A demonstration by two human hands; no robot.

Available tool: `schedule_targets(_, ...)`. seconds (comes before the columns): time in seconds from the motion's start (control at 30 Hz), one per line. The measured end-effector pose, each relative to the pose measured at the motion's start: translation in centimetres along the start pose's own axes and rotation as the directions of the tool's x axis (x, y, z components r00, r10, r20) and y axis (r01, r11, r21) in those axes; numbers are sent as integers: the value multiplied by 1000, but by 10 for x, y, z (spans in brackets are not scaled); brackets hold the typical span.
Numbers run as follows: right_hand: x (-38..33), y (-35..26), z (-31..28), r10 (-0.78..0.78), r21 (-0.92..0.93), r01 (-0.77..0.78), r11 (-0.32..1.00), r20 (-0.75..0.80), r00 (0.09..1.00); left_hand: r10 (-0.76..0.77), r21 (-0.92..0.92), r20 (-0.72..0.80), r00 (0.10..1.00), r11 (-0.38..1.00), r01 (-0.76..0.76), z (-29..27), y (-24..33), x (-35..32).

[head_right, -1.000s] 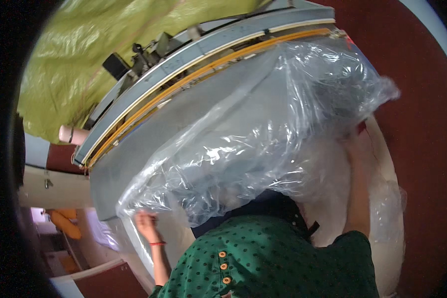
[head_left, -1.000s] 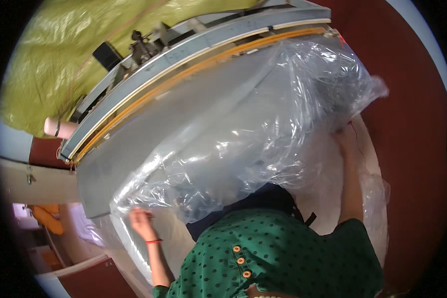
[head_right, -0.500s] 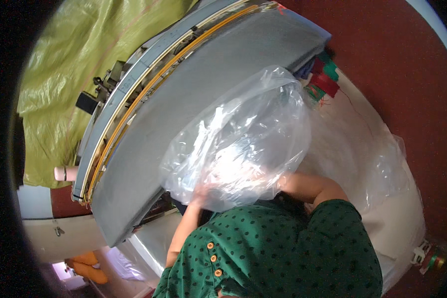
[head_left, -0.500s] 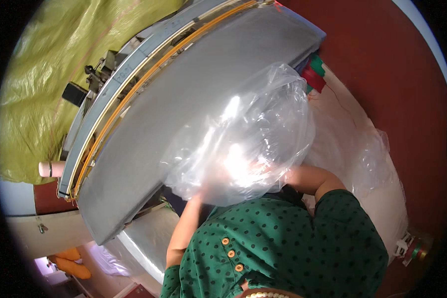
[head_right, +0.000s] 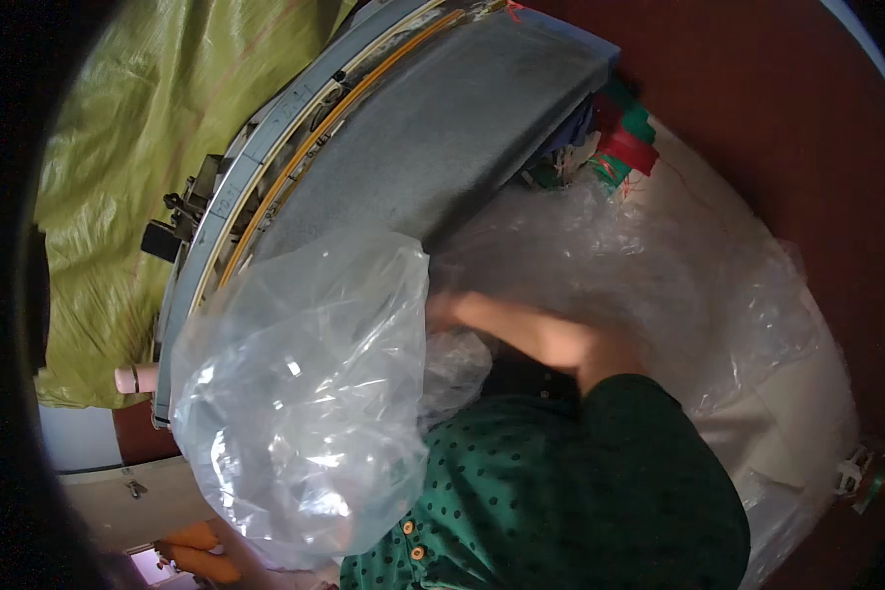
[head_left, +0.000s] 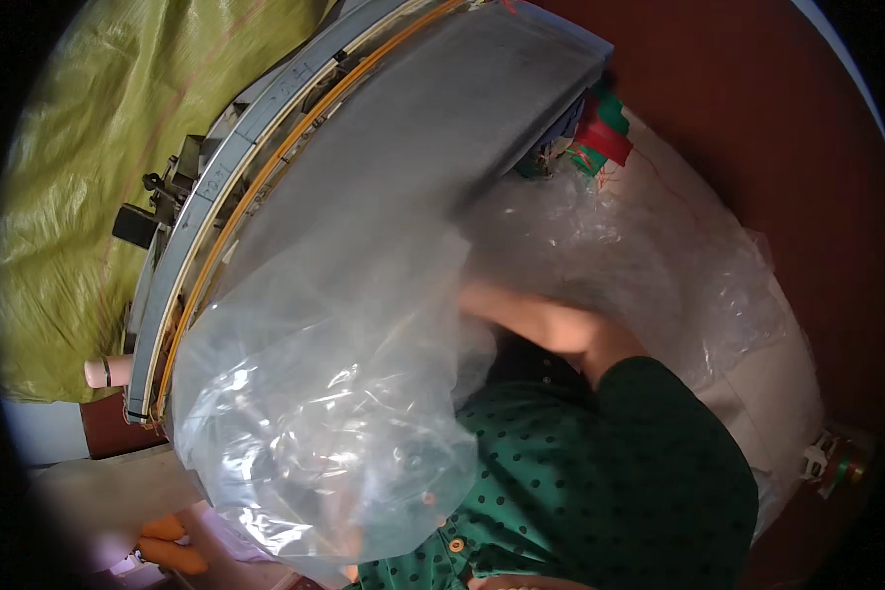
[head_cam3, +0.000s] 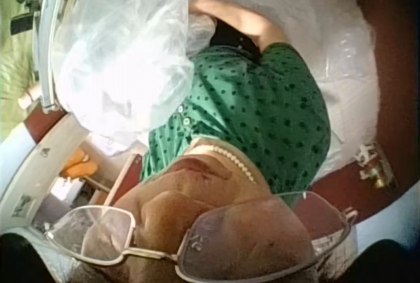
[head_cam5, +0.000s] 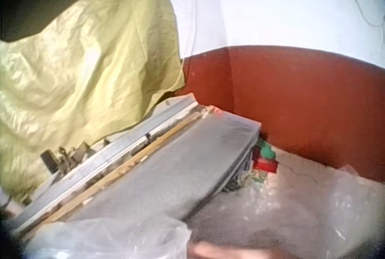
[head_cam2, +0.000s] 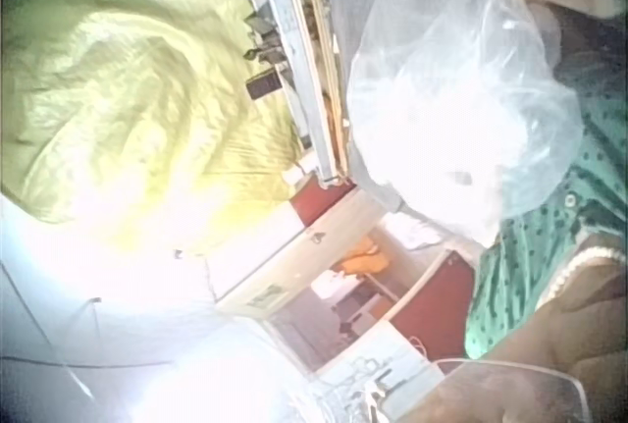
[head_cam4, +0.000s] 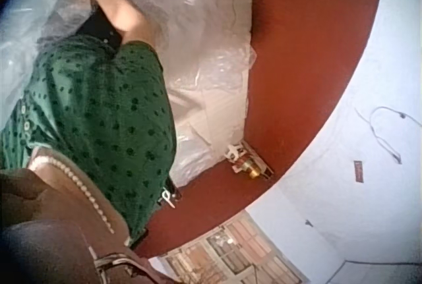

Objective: Manually placing and aligning plastic film/bags on a heat-sealing machine to seal the edges.

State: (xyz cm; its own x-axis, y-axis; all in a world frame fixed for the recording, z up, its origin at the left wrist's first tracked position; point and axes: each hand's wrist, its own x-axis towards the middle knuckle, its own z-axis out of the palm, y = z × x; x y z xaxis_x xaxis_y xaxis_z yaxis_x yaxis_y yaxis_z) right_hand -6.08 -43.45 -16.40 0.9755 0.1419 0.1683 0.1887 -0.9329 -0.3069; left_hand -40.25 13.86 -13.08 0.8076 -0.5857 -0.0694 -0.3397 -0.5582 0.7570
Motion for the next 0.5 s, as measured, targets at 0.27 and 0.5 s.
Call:
schedule_targets(0.27,-175,33,8,371,-179,-353,918,78,925,-189,-215,66,980,956,199,32,52,141)
schedule_targets(0.5,-156,98,-6,641,-419,-555,718,90,762,-329,-458,150,932,813,360,23,38,116)
